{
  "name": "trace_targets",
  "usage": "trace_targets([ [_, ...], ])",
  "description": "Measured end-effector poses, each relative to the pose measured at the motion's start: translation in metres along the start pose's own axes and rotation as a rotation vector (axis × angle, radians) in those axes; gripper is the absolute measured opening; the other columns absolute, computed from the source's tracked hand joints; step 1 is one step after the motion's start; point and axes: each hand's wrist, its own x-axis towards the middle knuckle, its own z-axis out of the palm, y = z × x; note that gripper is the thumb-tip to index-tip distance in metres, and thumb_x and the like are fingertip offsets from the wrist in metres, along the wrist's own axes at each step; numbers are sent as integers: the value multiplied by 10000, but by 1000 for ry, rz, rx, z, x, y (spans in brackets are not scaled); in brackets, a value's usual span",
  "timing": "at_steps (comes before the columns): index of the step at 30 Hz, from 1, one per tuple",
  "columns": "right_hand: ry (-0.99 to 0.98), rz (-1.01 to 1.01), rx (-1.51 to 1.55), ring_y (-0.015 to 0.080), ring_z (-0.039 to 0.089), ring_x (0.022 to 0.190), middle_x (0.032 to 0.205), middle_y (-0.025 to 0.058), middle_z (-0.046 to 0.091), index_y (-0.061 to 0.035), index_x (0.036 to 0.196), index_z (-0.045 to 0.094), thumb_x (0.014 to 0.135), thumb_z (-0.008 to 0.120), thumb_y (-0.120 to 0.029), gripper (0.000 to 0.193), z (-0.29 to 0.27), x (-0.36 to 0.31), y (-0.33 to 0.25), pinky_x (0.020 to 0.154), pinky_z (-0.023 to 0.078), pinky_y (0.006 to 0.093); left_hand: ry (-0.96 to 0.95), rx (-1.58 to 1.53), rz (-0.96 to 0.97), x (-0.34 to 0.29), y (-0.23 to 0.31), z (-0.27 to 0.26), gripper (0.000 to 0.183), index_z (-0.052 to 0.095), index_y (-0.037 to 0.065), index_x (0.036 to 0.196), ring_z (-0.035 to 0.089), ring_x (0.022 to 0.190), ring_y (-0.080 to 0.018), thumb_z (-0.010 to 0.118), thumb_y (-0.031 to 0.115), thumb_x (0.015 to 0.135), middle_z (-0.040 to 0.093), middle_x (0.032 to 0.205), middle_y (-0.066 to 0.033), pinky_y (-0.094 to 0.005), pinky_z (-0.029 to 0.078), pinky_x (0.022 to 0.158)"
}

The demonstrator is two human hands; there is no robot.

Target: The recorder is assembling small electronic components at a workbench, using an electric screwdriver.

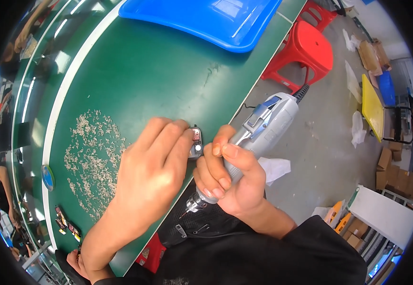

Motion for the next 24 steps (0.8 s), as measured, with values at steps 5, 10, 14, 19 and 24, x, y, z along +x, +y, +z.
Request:
trace_targets([
  [5,45,-6,-8,160,457,430,530,31,426,-61,966,514,976,500,-154,94,-4,-1,2,446,380,303,56,88,166,-4,0,5,350,624,-112,973,652,867,-352,736,-73,643,651,989,-211,-400,552,653],
  [10,0,-3,33,163,447,414,528,38,428,-54,980,504,976,492,-146,93,-8,2,3,427,379,304,41,173,151,-11,7,7,363,632,-138,959,656,869,-353,701,-56,612,654,1004,-225,-394,564,671],
  [14,-49,28,11,162,435,400,530,45,427,-44,987,499,980,475,-156,114,-10,4,-9,424,386,302,23,129,127,-8,6,5,378,642,-148,939,657,867,-355,655,-45,575,658,1015,-234,-389,573,687],
  [19,-391,21,-228,151,495,495,630,23,464,-77,1027,459,1023,432,-250,176,-6,28,-68,515,437,318,81,126,244,-14,-9,11,278,655,-157,883,653,867,-325,693,-40,634,654,975,-255,-329,569,602],
  [24,-534,-24,-413,154,502,498,640,28,482,-74,1059,467,1034,417,-277,210,7,57,-102,552,445,312,7,84,149,-17,2,1,327,628,-162,973,655,908,-377,707,-34,683,657,1038,-258,-414,577,687],
])
